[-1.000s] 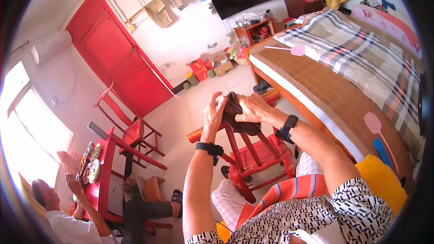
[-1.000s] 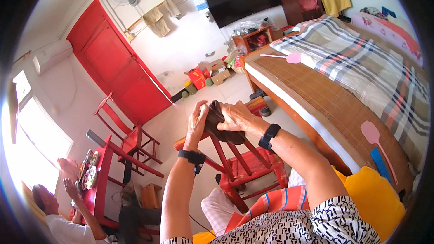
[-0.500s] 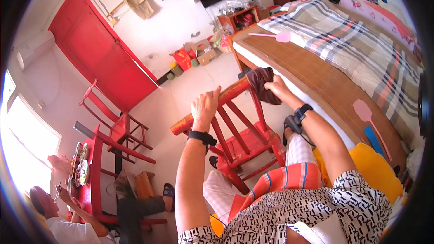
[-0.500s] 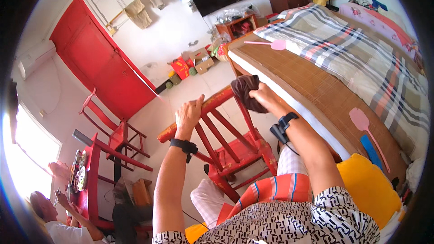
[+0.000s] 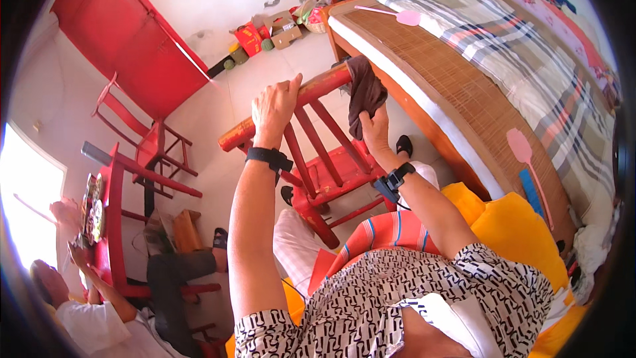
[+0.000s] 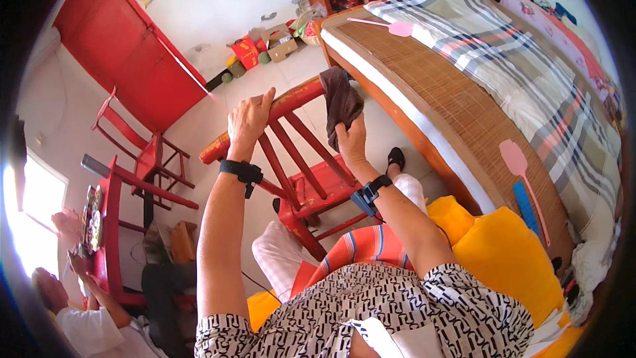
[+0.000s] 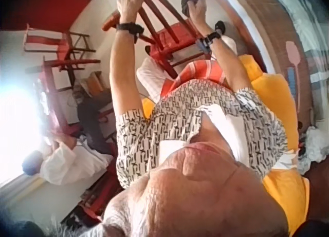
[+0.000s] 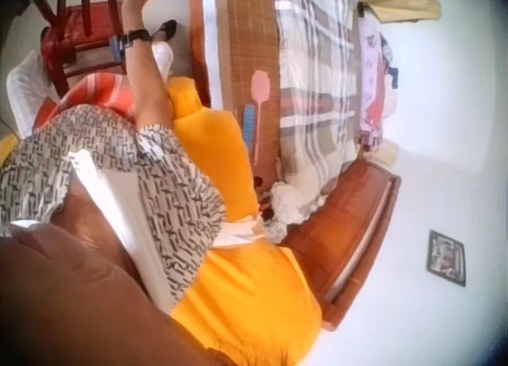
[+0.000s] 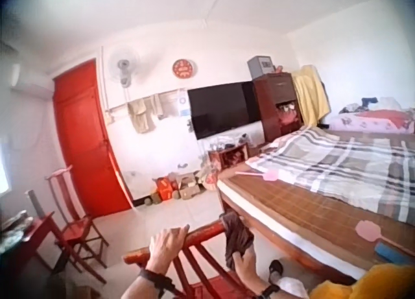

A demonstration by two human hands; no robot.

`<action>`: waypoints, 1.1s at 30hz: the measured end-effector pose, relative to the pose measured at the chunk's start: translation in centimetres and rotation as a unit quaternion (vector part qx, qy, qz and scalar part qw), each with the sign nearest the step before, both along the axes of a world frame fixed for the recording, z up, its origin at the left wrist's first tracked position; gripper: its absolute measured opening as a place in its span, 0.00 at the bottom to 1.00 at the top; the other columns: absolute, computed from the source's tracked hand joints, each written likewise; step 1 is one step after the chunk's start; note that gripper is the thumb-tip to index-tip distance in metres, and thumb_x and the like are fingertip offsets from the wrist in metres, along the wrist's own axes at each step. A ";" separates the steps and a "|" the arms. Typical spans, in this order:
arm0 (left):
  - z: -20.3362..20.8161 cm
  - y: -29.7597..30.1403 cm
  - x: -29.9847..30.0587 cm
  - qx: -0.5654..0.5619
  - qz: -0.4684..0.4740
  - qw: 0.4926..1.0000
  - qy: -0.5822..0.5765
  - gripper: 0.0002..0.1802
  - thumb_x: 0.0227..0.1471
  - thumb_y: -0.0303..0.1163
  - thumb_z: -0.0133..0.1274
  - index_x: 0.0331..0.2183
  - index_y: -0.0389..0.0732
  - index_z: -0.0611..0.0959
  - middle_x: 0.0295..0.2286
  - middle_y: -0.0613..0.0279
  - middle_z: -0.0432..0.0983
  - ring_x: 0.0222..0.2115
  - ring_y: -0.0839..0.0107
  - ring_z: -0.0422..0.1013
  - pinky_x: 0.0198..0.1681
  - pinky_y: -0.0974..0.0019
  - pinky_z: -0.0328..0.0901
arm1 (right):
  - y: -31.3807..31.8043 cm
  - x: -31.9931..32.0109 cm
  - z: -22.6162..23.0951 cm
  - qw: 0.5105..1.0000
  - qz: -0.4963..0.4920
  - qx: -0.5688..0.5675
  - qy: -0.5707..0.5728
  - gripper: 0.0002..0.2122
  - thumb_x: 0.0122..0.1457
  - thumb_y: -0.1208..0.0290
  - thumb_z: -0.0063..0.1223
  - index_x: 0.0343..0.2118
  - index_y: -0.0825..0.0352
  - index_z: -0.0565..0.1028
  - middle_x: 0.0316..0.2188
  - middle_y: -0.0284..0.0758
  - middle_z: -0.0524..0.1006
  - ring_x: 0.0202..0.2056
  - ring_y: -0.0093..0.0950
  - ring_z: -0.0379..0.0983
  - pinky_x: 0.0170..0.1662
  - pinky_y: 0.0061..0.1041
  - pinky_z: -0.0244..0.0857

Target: The person wipes the backrest and legs of a red wooden chair with a brown cloth.

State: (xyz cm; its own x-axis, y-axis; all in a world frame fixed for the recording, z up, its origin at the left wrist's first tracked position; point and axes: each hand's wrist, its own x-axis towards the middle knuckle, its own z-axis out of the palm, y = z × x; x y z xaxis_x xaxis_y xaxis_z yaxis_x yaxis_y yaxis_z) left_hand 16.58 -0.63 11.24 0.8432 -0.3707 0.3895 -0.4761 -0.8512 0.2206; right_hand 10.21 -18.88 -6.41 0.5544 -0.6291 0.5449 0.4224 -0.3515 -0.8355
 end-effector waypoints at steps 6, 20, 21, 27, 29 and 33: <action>0.4 -0.8 -0.9 -0.010 0.011 1.000 0.012 0.32 0.59 0.58 0.39 0.30 0.40 0.85 0.27 0.42 0.78 0.33 0.43 0.75 0.40 0.47 0.67 | -5.2 0.5 1.3 0.910 0.102 0.397 -0.061 0.20 0.49 0.77 0.49 0.48 0.73 0.72 0.44 0.36 0.75 0.45 0.29 0.72 0.50 0.26 0.66; -0.4 0.0 0.7 -0.011 0.011 1.000 -0.013 0.32 0.59 0.57 0.39 0.28 0.40 0.86 0.26 0.44 0.78 0.32 0.45 0.75 0.38 0.49 0.68 | -3.5 -4.9 -6.1 0.943 0.025 0.289 0.163 0.16 0.47 0.72 0.54 0.40 0.72 0.75 0.39 0.39 0.78 0.39 0.34 0.75 0.43 0.31 0.68; -0.3 -0.8 0.8 -0.016 0.004 1.000 -0.011 0.32 0.58 0.57 0.39 0.29 0.41 0.86 0.26 0.45 0.79 0.32 0.45 0.75 0.39 0.49 0.68 | -4.1 -4.6 -8.7 0.909 -0.031 0.135 0.394 0.19 0.45 0.69 0.58 0.39 0.76 0.74 0.39 0.48 0.78 0.41 0.44 0.75 0.45 0.35 0.67; -0.8 0.0 0.3 -0.020 0.010 0.999 -0.023 0.30 0.58 0.56 0.40 0.29 0.43 0.87 0.26 0.46 0.79 0.32 0.47 0.75 0.39 0.51 0.68 | -1.8 -6.4 -10.6 0.847 0.104 -0.177 0.490 0.27 0.47 0.56 0.54 0.47 0.71 0.71 0.42 0.57 0.76 0.45 0.56 0.72 0.50 0.44 0.67; -1.3 0.6 0.4 -0.017 0.015 1.000 -0.022 0.30 0.58 0.56 0.40 0.29 0.43 0.87 0.25 0.46 0.79 0.32 0.46 0.75 0.38 0.51 0.68 | -2.4 -6.3 -10.3 0.816 0.146 -0.202 0.522 0.27 0.46 0.59 0.56 0.48 0.70 0.71 0.43 0.56 0.76 0.46 0.55 0.72 0.51 0.45 0.67; -1.9 -0.1 1.1 -0.043 -0.005 0.997 -0.059 0.32 0.57 0.55 0.40 0.25 0.38 0.86 0.25 0.44 0.79 0.30 0.48 0.77 0.36 0.51 0.70 | -3.9 -6.6 -13.0 0.762 0.124 -0.376 0.512 0.28 0.46 0.70 0.57 0.52 0.72 0.66 0.44 0.54 0.75 0.45 0.52 0.73 0.51 0.41 0.66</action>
